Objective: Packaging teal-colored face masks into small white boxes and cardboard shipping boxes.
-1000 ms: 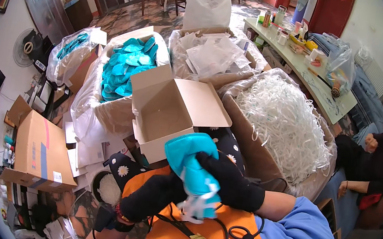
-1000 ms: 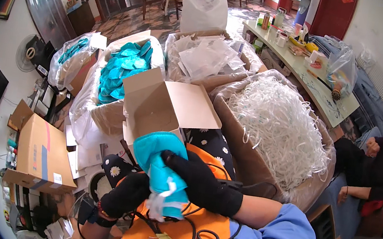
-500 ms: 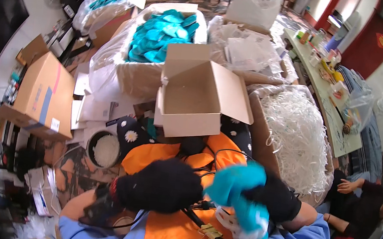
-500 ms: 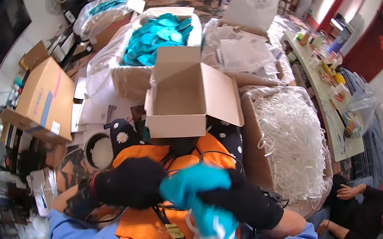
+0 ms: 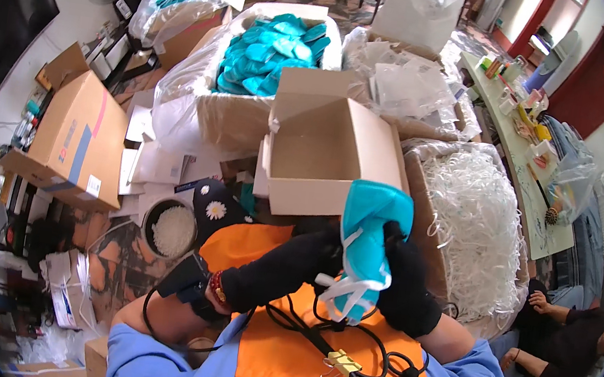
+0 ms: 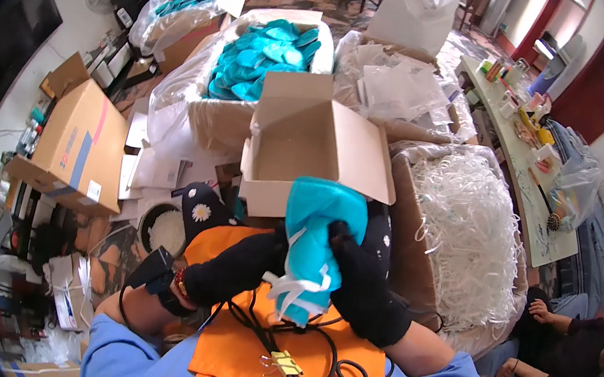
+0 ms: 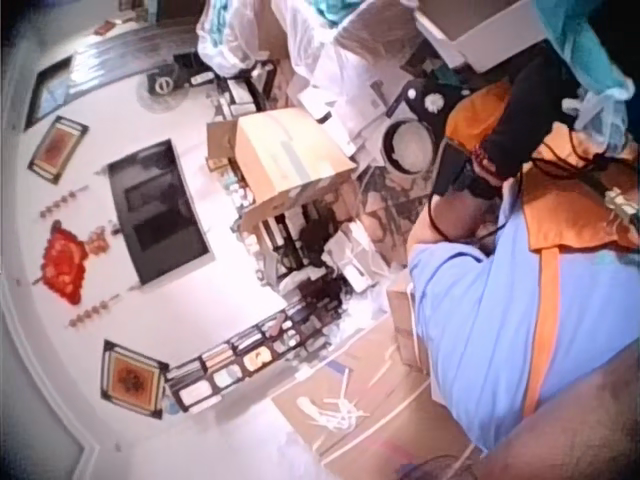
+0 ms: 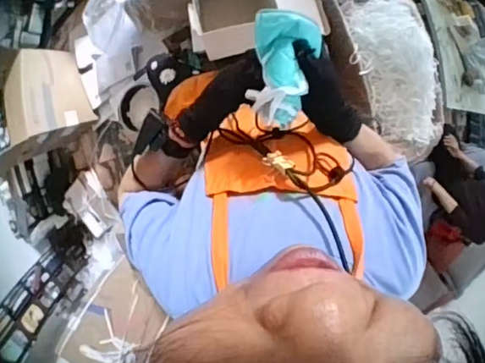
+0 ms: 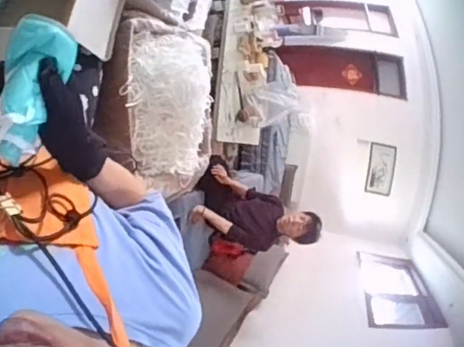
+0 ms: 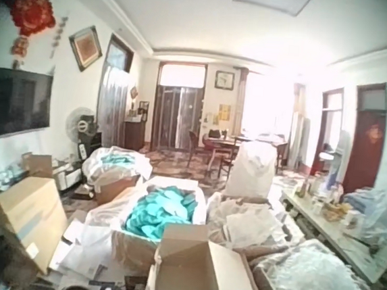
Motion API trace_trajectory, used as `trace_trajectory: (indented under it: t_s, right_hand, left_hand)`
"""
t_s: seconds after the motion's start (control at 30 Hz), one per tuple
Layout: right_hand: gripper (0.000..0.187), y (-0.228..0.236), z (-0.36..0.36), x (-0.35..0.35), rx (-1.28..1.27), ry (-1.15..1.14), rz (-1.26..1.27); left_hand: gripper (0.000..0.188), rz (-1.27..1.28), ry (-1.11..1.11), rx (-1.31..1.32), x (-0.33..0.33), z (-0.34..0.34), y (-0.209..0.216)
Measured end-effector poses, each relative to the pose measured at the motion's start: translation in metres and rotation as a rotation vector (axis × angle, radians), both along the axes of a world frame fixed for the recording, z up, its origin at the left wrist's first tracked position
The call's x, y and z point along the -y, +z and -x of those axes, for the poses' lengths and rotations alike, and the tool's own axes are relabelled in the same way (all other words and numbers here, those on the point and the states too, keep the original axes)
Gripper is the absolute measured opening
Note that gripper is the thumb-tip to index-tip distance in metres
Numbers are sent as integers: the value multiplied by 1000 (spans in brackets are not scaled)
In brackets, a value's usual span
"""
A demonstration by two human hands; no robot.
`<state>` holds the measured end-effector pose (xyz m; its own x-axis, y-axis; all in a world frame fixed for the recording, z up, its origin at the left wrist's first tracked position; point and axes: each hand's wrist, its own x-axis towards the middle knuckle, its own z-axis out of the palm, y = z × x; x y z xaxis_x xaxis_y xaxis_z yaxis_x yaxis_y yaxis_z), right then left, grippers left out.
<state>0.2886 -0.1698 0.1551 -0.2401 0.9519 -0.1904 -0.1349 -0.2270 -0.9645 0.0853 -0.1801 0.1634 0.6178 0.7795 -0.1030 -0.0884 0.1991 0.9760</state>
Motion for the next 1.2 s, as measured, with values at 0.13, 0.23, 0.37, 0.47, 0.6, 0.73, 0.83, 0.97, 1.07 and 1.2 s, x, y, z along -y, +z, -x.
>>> trace_trajectory:
  t_s: [0.13,0.23,0.37,0.47,0.6,0.73,0.83,0.97,1.07,1.2]
  right_hand:
    - [37,9,-4,0,-239,92,85]
    - [39,41,12,1,-97,11,112]
    - [46,-7,7,-8,-271,163,155]
    - [48,9,6,-6,-211,193,188]
    - [50,0,-1,-5,-120,210,101]
    - [48,-10,4,-6,-79,262,-33]
    - [46,-6,7,-3,-121,214,27]
    - [41,-5,8,-5,-338,121,138]
    - [41,-7,12,-6,-389,124,195]
    - [43,-9,12,-8,-195,132,115]
  left_hand:
    - [47,-366,29,-77,-6,-5,-22]
    - [46,-339,108,-104,0,2,-28]
    - [32,-236,109,-134,9,11,-25]
    - [40,494,224,258,6,20,-48]
    - [41,461,190,214,-3,13,-47]
    - [42,458,225,221,-4,11,-51]
    - [43,509,236,256,-2,9,-52]
    - [47,-1,90,-137,0,13,-48]
    - [53,-442,68,-388,-3,12,-29]
    - [41,-138,217,-133,-2,6,-29]
